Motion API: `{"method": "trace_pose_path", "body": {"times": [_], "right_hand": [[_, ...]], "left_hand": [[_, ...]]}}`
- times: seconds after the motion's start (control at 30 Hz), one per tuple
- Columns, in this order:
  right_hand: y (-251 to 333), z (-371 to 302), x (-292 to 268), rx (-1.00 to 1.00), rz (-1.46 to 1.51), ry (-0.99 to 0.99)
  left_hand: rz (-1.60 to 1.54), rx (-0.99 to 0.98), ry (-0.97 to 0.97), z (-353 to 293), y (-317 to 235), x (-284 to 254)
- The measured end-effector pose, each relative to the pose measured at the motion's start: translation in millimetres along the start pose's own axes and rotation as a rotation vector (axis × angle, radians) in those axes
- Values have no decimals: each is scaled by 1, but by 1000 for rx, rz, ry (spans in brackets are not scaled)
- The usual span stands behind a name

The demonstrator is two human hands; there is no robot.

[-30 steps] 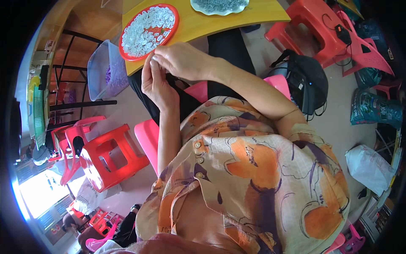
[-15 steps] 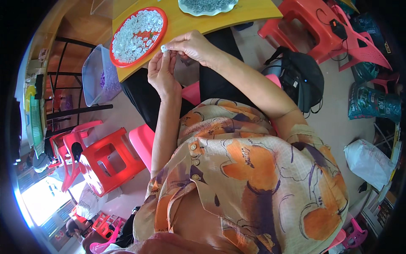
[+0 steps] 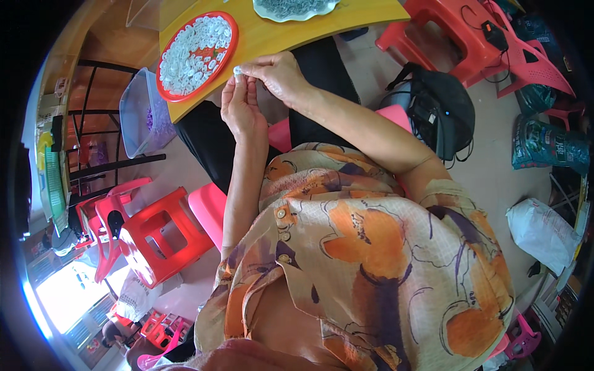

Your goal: Manually assembling small white plastic components by pressing two matching pieces together.

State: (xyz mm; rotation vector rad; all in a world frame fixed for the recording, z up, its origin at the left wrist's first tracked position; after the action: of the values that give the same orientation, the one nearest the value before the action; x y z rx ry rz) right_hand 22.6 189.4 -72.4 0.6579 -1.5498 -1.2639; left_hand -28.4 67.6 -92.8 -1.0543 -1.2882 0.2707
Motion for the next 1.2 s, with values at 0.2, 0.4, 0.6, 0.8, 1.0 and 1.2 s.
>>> {"method": "trace_pose_path", "body": {"times": [0.2, 0.4, 0.6, 0.8, 1.0, 1.2], "right_hand": [[-2, 2, -5, -5, 27, -22], [10, 19, -27, -47, -325, 33], [55, 33, -23, -340, -1098, -5], [39, 33, -22, -545, -1127, 68], [39, 29, -22, -590, -1158, 39], [24, 29, -27, -537, -1136, 43]], "left_hand": [[6, -41, 36, 8, 10, -12], [228, -105, 104, 20, 13, -9], [523, -15, 248, 48, -4, 15], [472, -105, 217, 73, 25, 15], [433, -160, 157, 73, 29, 15], [394, -165, 145, 76, 40, 4]]}}
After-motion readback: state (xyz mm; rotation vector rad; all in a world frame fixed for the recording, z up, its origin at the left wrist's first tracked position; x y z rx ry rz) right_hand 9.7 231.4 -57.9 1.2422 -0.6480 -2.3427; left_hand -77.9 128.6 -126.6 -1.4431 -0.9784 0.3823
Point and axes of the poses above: each hand's wrist, its own z-axis towards the middle knuckle, its own x-axis out of the palm, y = z × x, the point moved 9 cm from there along z, towards the middle knuckle, and after that the axes turned 11 degrees about y, right-handed, at the moved point
